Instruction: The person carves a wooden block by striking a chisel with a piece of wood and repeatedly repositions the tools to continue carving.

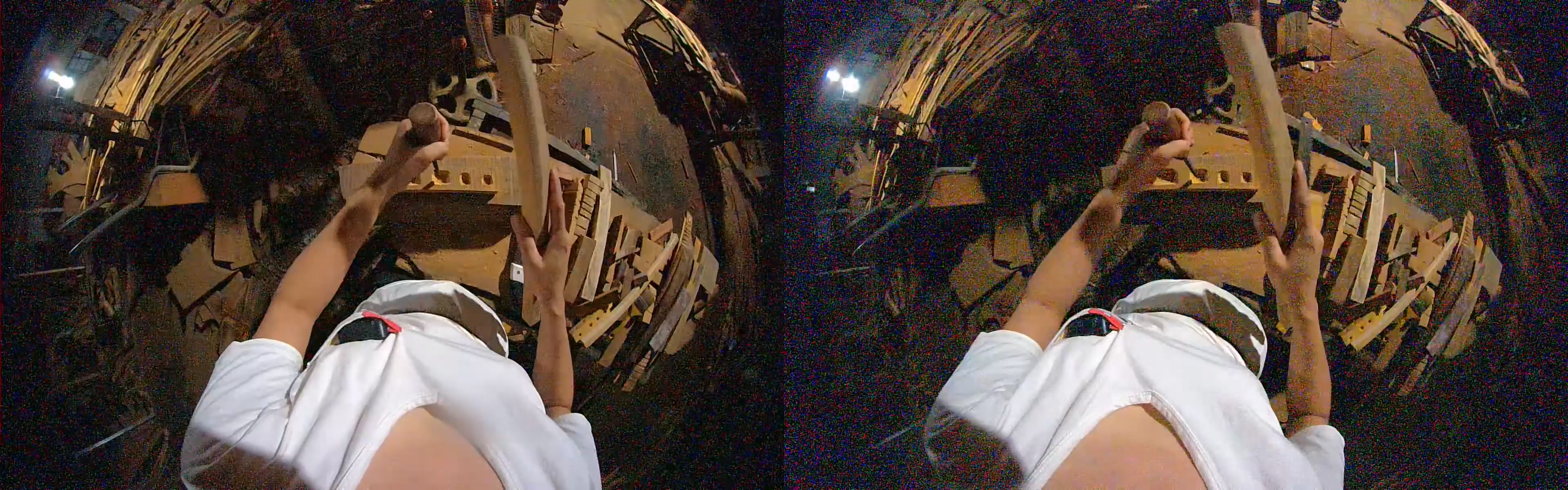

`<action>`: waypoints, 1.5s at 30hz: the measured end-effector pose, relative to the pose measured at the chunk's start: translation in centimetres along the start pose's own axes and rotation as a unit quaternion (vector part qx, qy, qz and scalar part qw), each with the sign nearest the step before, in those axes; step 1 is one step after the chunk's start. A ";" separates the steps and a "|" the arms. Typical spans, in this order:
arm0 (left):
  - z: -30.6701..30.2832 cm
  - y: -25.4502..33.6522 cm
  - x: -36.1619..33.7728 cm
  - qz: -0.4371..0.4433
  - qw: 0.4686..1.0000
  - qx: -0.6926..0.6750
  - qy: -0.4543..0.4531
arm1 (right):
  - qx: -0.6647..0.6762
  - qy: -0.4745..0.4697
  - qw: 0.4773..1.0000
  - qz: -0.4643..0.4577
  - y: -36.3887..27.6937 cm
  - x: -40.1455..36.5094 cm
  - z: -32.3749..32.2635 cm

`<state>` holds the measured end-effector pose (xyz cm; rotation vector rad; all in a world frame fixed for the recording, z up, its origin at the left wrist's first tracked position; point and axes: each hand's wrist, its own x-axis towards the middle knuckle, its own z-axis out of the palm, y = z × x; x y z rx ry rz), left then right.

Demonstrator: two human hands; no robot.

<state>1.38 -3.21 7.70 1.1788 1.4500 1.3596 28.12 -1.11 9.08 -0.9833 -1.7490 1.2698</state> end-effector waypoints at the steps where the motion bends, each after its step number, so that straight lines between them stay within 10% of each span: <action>1: 0.1 -0.8 0.1 0.000 1.000 0.000 -0.001 | 0.016 -0.013 1.000 0.010 -0.3 -0.2 0.2; 16: 2.9 -5.8 1.2 0.035 0.994 -0.076 -0.067 | -0.028 -0.017 0.997 -0.067 -4.2 0.2 0.3; 18: 2.9 -7.8 1.4 0.035 0.997 -0.029 -0.067 | 0.126 -0.017 0.991 0.027 -5.8 0.1 0.5; 19: 1.5 -6.3 0.6 -0.085 0.974 -0.165 -0.128 | -0.110 0.027 0.969 -0.219 -3.5 0.9 1.3; 23: 6.1 -8.9 1.8 -0.127 0.944 -0.305 -0.014 | -0.304 -0.147 0.940 -0.054 -1.9 0.7 0.7; 26: 9.0 -10.1 0.6 0.221 0.968 0.115 -0.001 | -0.154 0.068 0.960 -0.222 -1.2 -0.3 1.2; 29: 15.1 -28.4 5.3 0.075 0.994 0.066 -0.043 | -0.180 0.006 0.978 -0.107 0.6 -1.2 -1.1; 32: 12.3 -6.2 1.6 0.094 0.971 0.218 -0.005 | -0.207 -0.019 0.977 -0.052 1.3 -1.7 -2.1; 34: 12.1 -5.4 1.9 0.068 0.972 0.222 -0.032 | -0.052 0.113 0.989 -0.083 0.6 -2.3 -1.5; 38: 13.4 -9.8 3.3 0.056 0.971 0.229 0.039 | -0.209 -0.040 0.973 -0.083 3.2 -1.7 -2.6; 42: 12.2 -5.7 2.3 0.084 0.968 0.236 0.022 | -0.056 0.123 0.988 -0.077 3.2 -2.1 -1.2; 45: 12.8 -5.7 3.0 -0.031 0.957 0.287 -0.025 | -0.105 0.017 0.994 -0.007 1.9 -1.8 -2.1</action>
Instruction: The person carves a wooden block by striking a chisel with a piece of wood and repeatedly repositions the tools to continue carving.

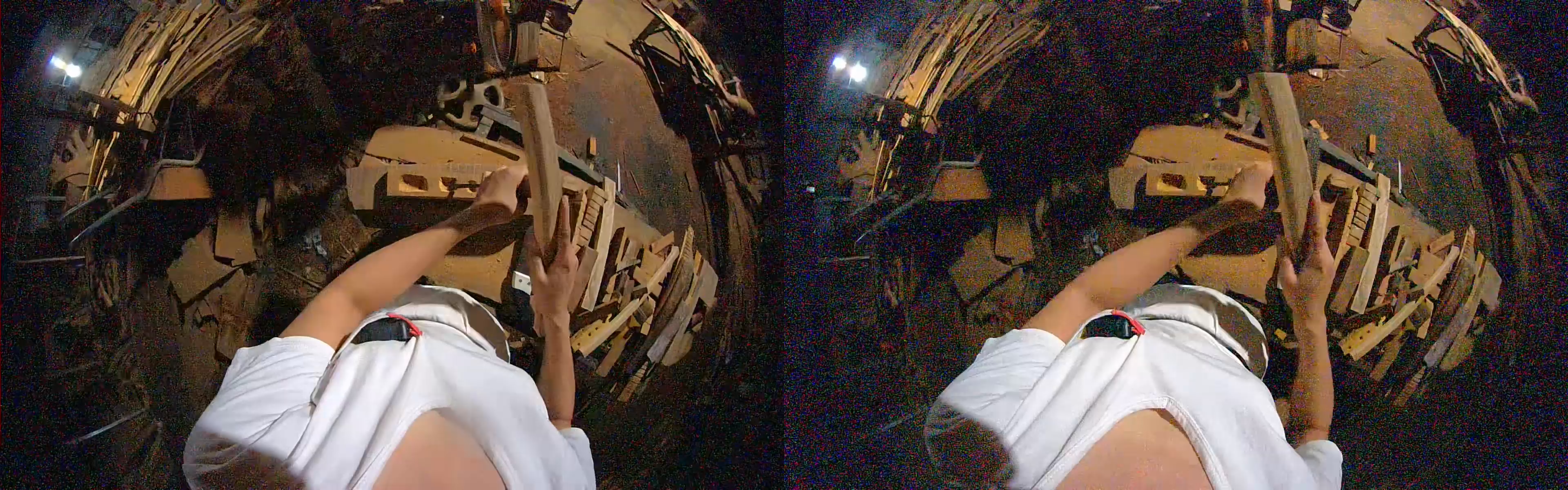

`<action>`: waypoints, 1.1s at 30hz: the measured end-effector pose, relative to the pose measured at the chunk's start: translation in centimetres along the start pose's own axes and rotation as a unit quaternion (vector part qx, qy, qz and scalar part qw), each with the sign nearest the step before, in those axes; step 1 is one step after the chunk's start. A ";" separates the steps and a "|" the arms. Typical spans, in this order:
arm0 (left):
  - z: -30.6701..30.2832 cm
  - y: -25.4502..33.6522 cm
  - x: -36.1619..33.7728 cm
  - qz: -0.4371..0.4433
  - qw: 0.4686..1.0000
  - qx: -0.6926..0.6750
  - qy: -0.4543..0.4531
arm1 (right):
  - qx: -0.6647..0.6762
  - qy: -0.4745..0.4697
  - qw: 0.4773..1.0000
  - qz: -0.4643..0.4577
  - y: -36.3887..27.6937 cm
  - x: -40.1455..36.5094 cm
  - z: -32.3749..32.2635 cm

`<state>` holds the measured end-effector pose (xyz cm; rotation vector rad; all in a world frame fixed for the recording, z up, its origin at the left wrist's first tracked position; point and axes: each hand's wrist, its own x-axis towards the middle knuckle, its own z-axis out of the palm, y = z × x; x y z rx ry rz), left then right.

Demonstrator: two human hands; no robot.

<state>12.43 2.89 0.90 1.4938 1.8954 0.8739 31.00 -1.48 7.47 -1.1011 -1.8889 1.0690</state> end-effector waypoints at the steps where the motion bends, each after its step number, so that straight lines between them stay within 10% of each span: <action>1: 0.0 -0.3 0.4 0.004 1.000 0.001 0.004 | -0.025 -0.055 0.998 0.023 -0.1 0.5 -0.3; 5: 0.6 -1.5 0.0 0.087 0.992 -0.081 0.037 | 0.018 0.114 0.992 -0.049 0.2 -0.3 1.0; 6: 1.1 -1.8 0.3 0.055 0.998 -0.029 0.032 | 0.047 -0.030 0.998 0.041 0.6 -0.1 0.5; 8: 1.7 -2.4 1.3 0.034 0.999 0.024 0.027 | 0.050 -0.034 0.998 0.021 0.7 0.4 0.2; 11: 1.2 -3.7 2.2 0.008 0.970 -0.241 -0.031 | 0.051 -0.009 0.998 -0.020 -0.4 0.8 0.9; 15: -1.1 -9.3 2.6 0.120 0.944 -0.235 0.200 | 0.078 0.069 0.994 -0.026 1.3 0.6 1.0; 20: -11.1 -5.7 0.2 -0.148 0.920 -0.363 0.030 | 0.085 0.020 0.996 0.007 2.0 0.1 1.0; 23: -12.5 -6.6 -1.0 -0.049 0.844 -0.534 0.012 | 0.151 0.020 0.988 0.019 1.9 0.1 2.2; 24: -12.2 -1.0 -2.9 0.043 0.925 -0.348 0.148 | 0.153 0.020 0.988 0.015 1.1 0.2 2.3; 27: -11.3 -2.6 -1.6 -0.064 0.960 -0.264 0.067 | 0.111 0.020 0.994 -0.005 1.1 0.3 2.9; 28: -11.0 -3.3 -1.5 0.039 0.975 -0.210 0.063 | 0.109 0.019 0.994 -0.006 1.1 0.3 2.9; 31: -9.2 -3.9 -1.7 -0.053 0.920 -0.383 0.058 | 0.089 0.011 0.996 -0.003 1.3 -0.1 2.7; 32: -9.4 -4.4 -2.1 0.073 0.985 -0.104 0.115 | 0.096 0.006 0.995 0.008 1.3 -0.2 2.5; 33: -9.1 -5.9 -2.2 0.074 0.985 -0.105 0.114 | 0.104 0.001 0.994 0.018 1.3 -0.3 2.5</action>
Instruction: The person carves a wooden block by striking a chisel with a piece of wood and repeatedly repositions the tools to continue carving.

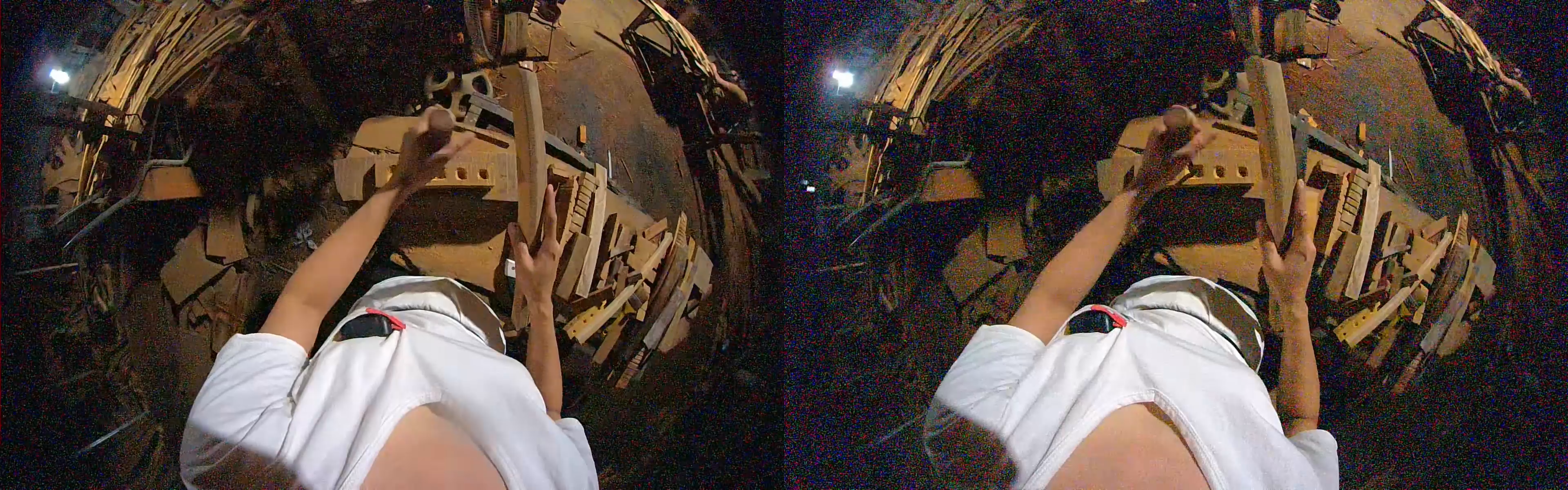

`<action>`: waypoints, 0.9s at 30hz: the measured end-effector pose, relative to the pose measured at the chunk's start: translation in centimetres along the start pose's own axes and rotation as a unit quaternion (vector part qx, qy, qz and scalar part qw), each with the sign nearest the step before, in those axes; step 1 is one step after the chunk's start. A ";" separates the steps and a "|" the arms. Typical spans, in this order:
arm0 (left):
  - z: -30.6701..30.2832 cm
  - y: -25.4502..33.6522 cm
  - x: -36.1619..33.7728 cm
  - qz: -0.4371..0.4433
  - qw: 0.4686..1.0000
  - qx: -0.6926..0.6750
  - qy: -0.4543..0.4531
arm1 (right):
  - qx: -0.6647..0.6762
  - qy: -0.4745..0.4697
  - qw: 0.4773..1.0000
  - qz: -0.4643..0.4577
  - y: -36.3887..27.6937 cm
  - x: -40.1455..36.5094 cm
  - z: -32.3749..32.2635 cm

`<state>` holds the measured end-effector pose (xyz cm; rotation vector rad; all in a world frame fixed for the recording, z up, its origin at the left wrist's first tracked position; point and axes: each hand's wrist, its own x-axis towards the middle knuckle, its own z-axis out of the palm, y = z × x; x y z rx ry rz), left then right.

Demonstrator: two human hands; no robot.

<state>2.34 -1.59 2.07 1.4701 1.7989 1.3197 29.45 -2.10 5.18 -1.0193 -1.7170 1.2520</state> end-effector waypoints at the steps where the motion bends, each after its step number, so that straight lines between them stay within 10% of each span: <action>1: 0.2 -2.6 -0.6 -0.038 0.993 -0.112 0.016 | -0.001 0.002 1.000 -0.001 -0.1 -0.2 -0.1; 3: -0.7 -4.2 -1.1 -0.074 0.972 -0.223 0.028 | -0.021 0.000 1.000 0.012 -0.4 -0.5 -0.3; 6: -3.6 -4.1 -2.4 -0.342 0.794 -0.502 -0.029 | -0.038 -0.001 0.999 -0.001 0.3 -0.7 -0.5; 9: -6.2 2.6 -3.3 -0.247 0.956 -0.157 -0.032 | -0.061 -0.007 0.998 -0.011 0.0 -0.8 -0.6; 13: -7.3 2.6 -4.4 -0.302 0.943 -0.038 -0.137 | -0.052 -0.025 0.998 -0.004 0.1 -1.0 -0.6; 15: -6.7 1.1 -6.1 0.136 0.988 0.069 -0.012 | 0.065 -0.033 0.994 0.079 -0.3 -1.1 -0.4; 27: -6.7 4.1 -5.2 0.159 0.974 0.149 -0.061 | -0.087 -0.052 0.995 0.002 0.5 -1.4 -0.5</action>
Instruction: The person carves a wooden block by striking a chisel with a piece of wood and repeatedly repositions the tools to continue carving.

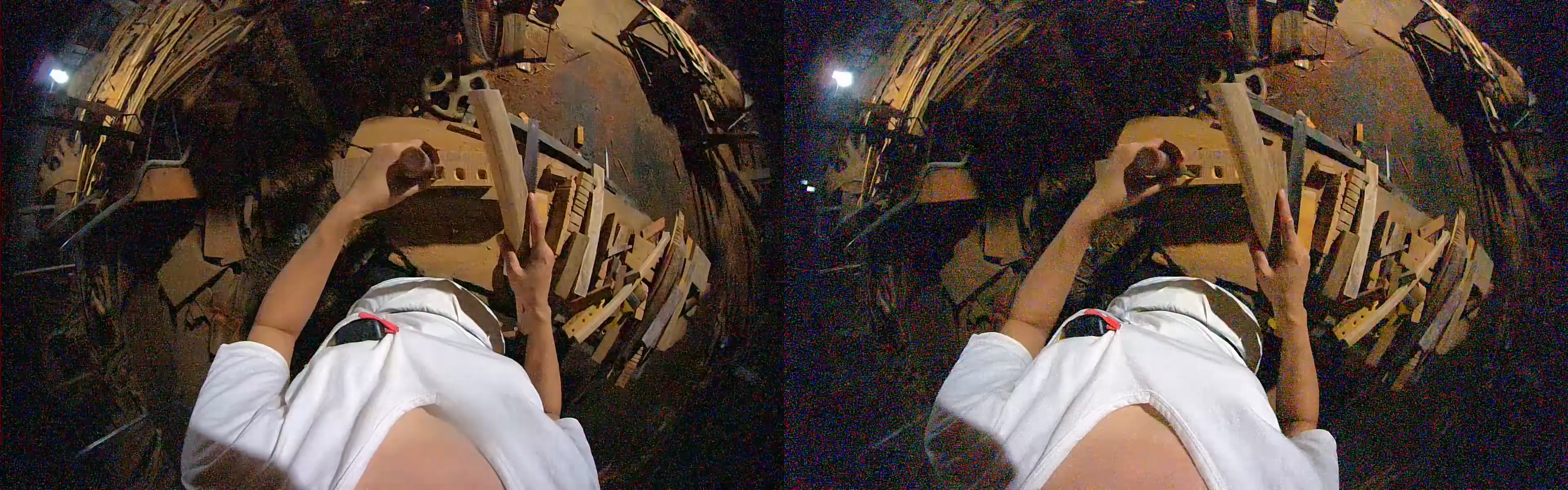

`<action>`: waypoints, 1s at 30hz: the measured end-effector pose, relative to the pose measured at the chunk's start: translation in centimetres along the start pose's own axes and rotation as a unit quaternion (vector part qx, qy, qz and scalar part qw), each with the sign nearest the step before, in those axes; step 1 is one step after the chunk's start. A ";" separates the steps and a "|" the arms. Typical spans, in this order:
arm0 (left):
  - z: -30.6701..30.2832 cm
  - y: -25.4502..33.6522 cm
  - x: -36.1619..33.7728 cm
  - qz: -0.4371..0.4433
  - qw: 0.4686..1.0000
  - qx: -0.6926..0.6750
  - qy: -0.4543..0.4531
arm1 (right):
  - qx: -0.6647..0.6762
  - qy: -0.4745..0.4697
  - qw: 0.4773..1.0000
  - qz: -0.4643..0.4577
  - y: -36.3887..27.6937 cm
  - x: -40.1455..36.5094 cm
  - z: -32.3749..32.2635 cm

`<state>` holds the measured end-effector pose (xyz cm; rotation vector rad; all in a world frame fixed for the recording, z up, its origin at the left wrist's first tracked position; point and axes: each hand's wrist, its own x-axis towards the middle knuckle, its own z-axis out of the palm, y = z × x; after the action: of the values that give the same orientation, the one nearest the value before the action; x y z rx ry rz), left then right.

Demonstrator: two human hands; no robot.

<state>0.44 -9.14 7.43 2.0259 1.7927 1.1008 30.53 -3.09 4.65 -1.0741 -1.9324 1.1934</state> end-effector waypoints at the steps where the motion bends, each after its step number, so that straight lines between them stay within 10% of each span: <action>1: 0.3 -0.1 0.0 0.000 1.000 0.000 0.000 | -0.004 -0.004 1.000 -0.002 0.1 0.0 0.0; 7: 0.7 0.7 0.2 -0.077 0.994 0.011 -0.081 | -0.006 -0.010 0.999 -0.040 -0.9 0.6 -0.1; 13: 3.6 3.2 0.7 0.002 0.999 -0.001 0.044 | -0.072 0.016 0.981 -0.180 -7.8 0.9 -0.8; 15: 7.2 0.2 -1.2 -0.112 0.982 -0.148 0.018 | -0.111 0.042 0.962 -0.248 -7.7 0.8 -0.5; 17: 8.5 -0.1 -1.6 -0.031 0.999 0.044 0.001 | -0.278 -0.130 0.942 -0.134 -7.8 0.9 -0.2; 21: 8.2 1.4 -1.7 -0.086 0.977 0.146 -0.130 | -0.211 0.010 0.949 -0.232 -5.5 0.0 0.7; 23: 9.7 0.1 -2.8 -0.002 0.996 0.079 0.040 | -0.165 0.039 0.950 -0.261 -5.1 -0.7 0.9; 25: 8.5 2.1 -3.2 -0.125 0.975 -0.185 -0.013 | -0.240 -0.079 0.949 -0.188 -4.6 -0.9 1.1; 26: 9.3 1.2 -2.4 -0.171 0.970 -0.028 -0.171 | -0.283 -0.107 0.935 -0.186 -4.2 -1.1 0.7; 30: 11.5 0.3 -4.2 -0.028 0.993 -0.110 0.043 | -0.172 0.015 0.940 -0.294 -3.2 -1.8 0.7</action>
<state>8.21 -9.55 -1.96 1.8158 1.6712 1.3236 29.83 -5.77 7.16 -0.5839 -2.2630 0.5180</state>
